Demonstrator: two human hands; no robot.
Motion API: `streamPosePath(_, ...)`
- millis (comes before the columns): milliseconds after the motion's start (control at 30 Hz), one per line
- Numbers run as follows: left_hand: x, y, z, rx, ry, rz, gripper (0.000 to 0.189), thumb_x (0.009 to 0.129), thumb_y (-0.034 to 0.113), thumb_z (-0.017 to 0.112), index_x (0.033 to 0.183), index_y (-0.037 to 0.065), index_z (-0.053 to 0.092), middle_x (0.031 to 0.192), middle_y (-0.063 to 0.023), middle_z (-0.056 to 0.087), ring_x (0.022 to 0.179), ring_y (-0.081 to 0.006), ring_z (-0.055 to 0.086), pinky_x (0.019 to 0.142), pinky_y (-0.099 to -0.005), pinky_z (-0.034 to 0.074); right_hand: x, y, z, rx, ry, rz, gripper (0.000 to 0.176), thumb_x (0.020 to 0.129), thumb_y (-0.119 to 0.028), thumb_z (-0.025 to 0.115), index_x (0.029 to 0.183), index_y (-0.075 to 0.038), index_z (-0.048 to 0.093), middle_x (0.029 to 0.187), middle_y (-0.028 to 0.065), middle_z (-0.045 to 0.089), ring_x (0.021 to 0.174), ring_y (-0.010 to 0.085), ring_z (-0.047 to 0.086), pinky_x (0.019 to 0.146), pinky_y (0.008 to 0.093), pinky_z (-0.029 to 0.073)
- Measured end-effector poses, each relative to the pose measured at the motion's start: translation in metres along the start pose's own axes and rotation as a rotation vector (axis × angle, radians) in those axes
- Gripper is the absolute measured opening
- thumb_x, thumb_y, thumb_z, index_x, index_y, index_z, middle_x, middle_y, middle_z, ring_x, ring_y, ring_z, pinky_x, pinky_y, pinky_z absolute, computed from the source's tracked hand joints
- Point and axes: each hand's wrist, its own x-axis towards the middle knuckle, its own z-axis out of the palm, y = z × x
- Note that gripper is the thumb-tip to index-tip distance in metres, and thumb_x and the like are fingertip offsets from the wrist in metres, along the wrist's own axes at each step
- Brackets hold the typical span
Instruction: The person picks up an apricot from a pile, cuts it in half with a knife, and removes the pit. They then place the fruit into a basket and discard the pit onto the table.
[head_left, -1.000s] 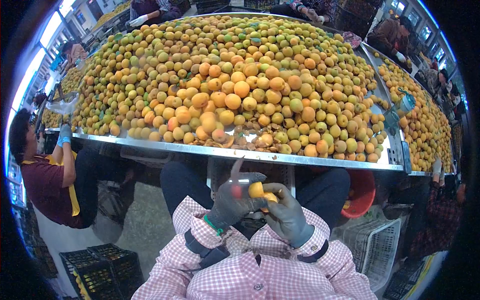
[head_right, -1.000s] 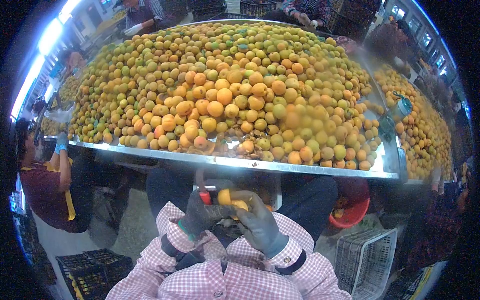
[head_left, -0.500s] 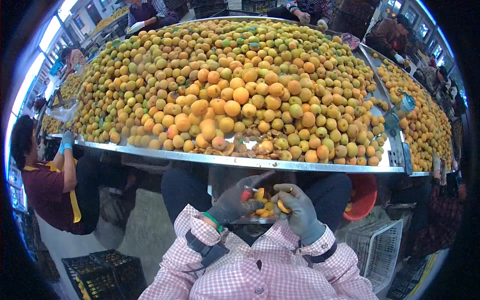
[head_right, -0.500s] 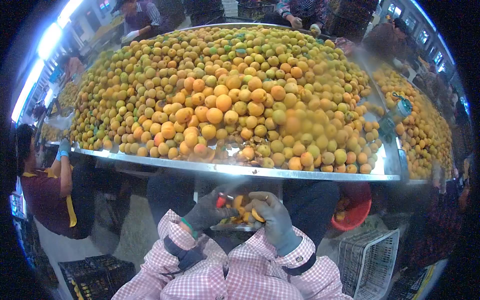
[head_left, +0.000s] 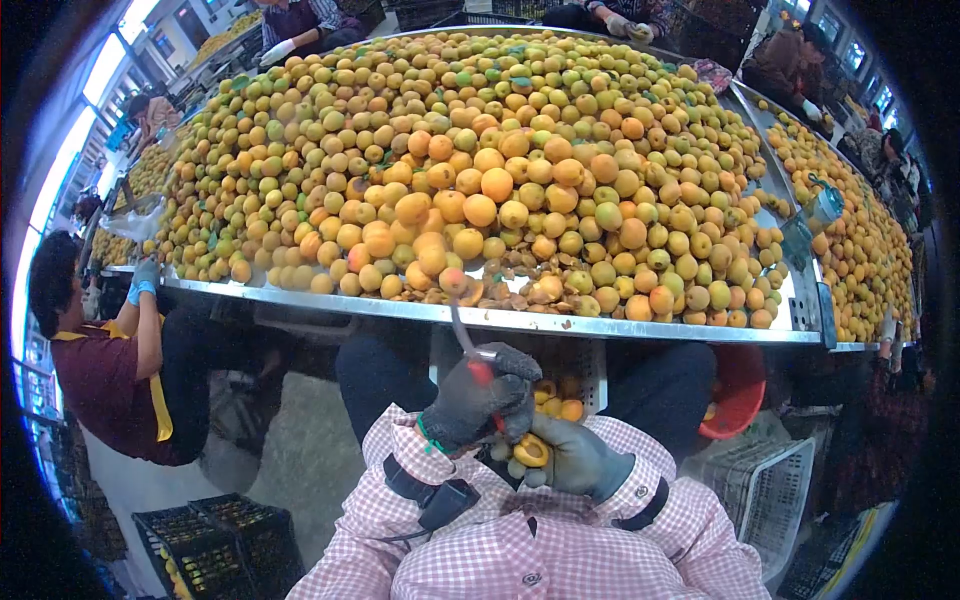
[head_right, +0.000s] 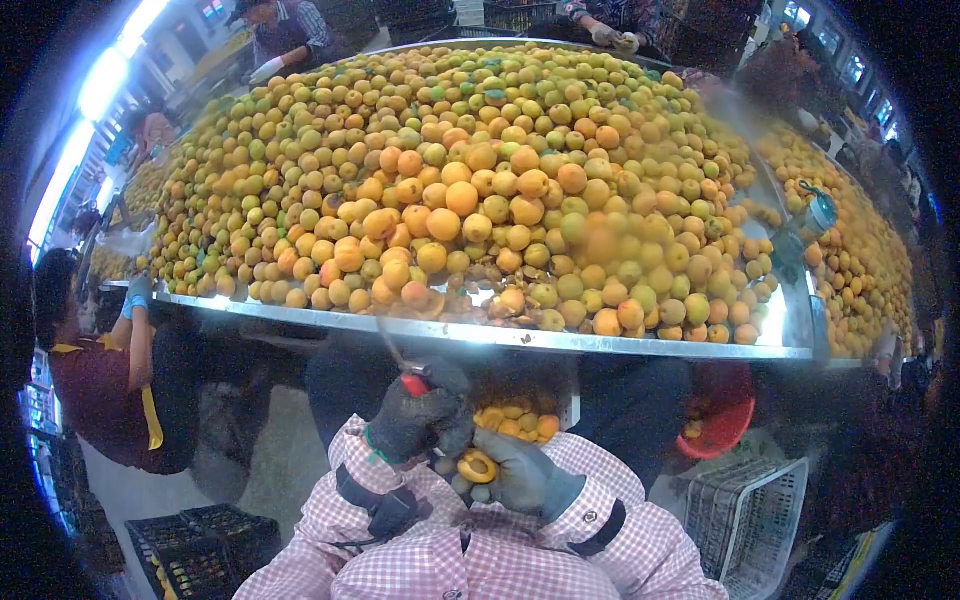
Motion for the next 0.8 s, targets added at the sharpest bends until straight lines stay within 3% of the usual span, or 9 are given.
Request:
streamPosePath(33, 0.001, -0.004, -0.005, -0.048, -0.099, 0.095, 0.03, 0.086, 0.014, 0.061, 0.11, -0.002, 0.053, 0.069, -0.009, 0.057, 0.055, -0.0172, 0.057, 0.051, -0.0307, 0.048, 0.0, 0.001, 0.0, -0.063, 0.033, -0.042, 0.035, 0.096, -0.033, 0.042, 0.113, -0.004, 0.051, 0.098, 0.0069, 0.061, 0.073, 0.0106, 0.058, 0.055, 0.0199, 0.045)
streamPosePath(167, 0.013, -0.007, 0.007, 0.118, -0.008, 0.2, 0.031, 0.088, 0.013, 0.058, 0.114, -0.002, 0.05, 0.071, -0.0084, 0.055, 0.053, -0.0178, 0.055, 0.052, -0.0312, 0.048, -0.002, -0.001, -0.006, -0.196, 0.126, -0.308, 0.03, 0.093, -0.027, 0.049, 0.109, -0.002, 0.054, 0.096, 0.0081, 0.06, 0.072, 0.012, 0.058, 0.059, 0.0222, 0.046)
streamPosePath(233, 0.02, -0.013, 0.005, 0.547, 0.3, 0.581, 0.031, 0.09, 0.013, 0.054, 0.117, 0.0, 0.045, 0.068, -0.0047, 0.051, 0.048, -0.0155, 0.05, 0.047, -0.0296, 0.045, 0.001, 0.002, 0.001, -0.41, 0.362, -0.439, 0.028, 0.093, -0.024, 0.05, 0.109, -0.001, 0.053, 0.098, 0.0099, 0.059, 0.077, 0.0135, 0.058, 0.063, 0.0237, 0.047)
streamPosePath(267, 0.021, -0.013, 0.003, 0.547, 0.298, 0.582, 0.031, 0.09, 0.013, 0.054, 0.117, 0.0, 0.045, 0.068, -0.0047, 0.051, 0.048, -0.0155, 0.05, 0.047, -0.0296, 0.045, 0.003, 0.003, 0.005, -0.62, 0.598, -0.563, 0.026, 0.092, -0.02, 0.051, 0.11, 0.0, 0.053, 0.101, 0.0117, 0.058, 0.082, 0.0151, 0.059, 0.067, 0.0251, 0.048)
streamPosePath(333, 0.022, -0.013, -0.001, -0.534, 0.233, 0.352, 0.03, 0.092, 0.012, 0.05, 0.119, 0.002, 0.043, 0.065, -0.0021, 0.047, 0.045, -0.0125, 0.044, 0.04, -0.0274, 0.039, 0.02, 0.026, -0.03, -0.479, 0.491, -0.607, 0.026, 0.092, -0.017, 0.051, 0.111, 0.0, 0.051, 0.104, 0.0133, 0.057, 0.087, 0.0175, 0.059, 0.071, 0.0266, 0.048)
streamPosePath(500, 0.016, -0.004, 0.0, -0.485, 0.094, 0.334, 0.018, 0.092, 0.014, 0.049, 0.107, 0.004, 0.05, 0.067, -0.0026, 0.048, 0.046, -0.0128, 0.044, 0.039, -0.0277, 0.036, -0.009, 0.011, 0.023, -0.085, 0.206, -0.402, 0.03, 0.093, -0.012, 0.046, 0.12, 0.001, 0.042, 0.114, 0.0176, 0.052, 0.1, 0.0243, 0.057, 0.079, 0.0302, 0.049)
streamPosePath(567, 0.013, 0.0, 0.007, -0.391, 0.175, 0.309, 0.022, 0.093, 0.022, 0.047, 0.073, 0.012, 0.043, 0.059, 0.0024, 0.034, 0.042, -0.0116, 0.033, 0.041, -0.0253, 0.03, -0.014, 0.011, 0.017, -0.086, 0.185, -0.342, 0.033, 0.094, -0.012, 0.045, 0.124, 0.001, 0.038, 0.119, 0.0171, 0.051, 0.1, 0.0253, 0.057, 0.08, 0.0302, 0.049)
streamPosePath(667, 0.005, -0.005, 0.008, -0.27, 0.162, 0.367, 0.025, 0.092, 0.022, 0.047, 0.07, 0.011, 0.044, 0.059, 0.0006, 0.036, 0.046, -0.0143, 0.037, 0.044, -0.029, 0.032, -0.02, 0.007, 0.023, -0.178, 0.38, -0.361, 0.035, 0.094, -0.014, 0.046, 0.125, 0.001, 0.037, 0.119, 0.0177, 0.05, 0.1, 0.0238, 0.057, 0.08, 0.0289, 0.049)
streamPosePath(800, 0.0, 0.0, 0.011, -0.387, 0.124, 0.365, 0.025, 0.091, 0.023, 0.05, 0.07, 0.011, 0.044, 0.059, -0.0007, 0.037, 0.05, -0.0158, 0.039, 0.048, -0.0304, 0.034, -0.021, 0.008, 0.033, -0.341, 0.334, -0.519, 0.035, 0.094, -0.015, 0.047, 0.124, 0.001, 0.037, 0.114, 0.0189, 0.052, 0.091, 0.0211, 0.06, 0.073, 0.0271, 0.051)
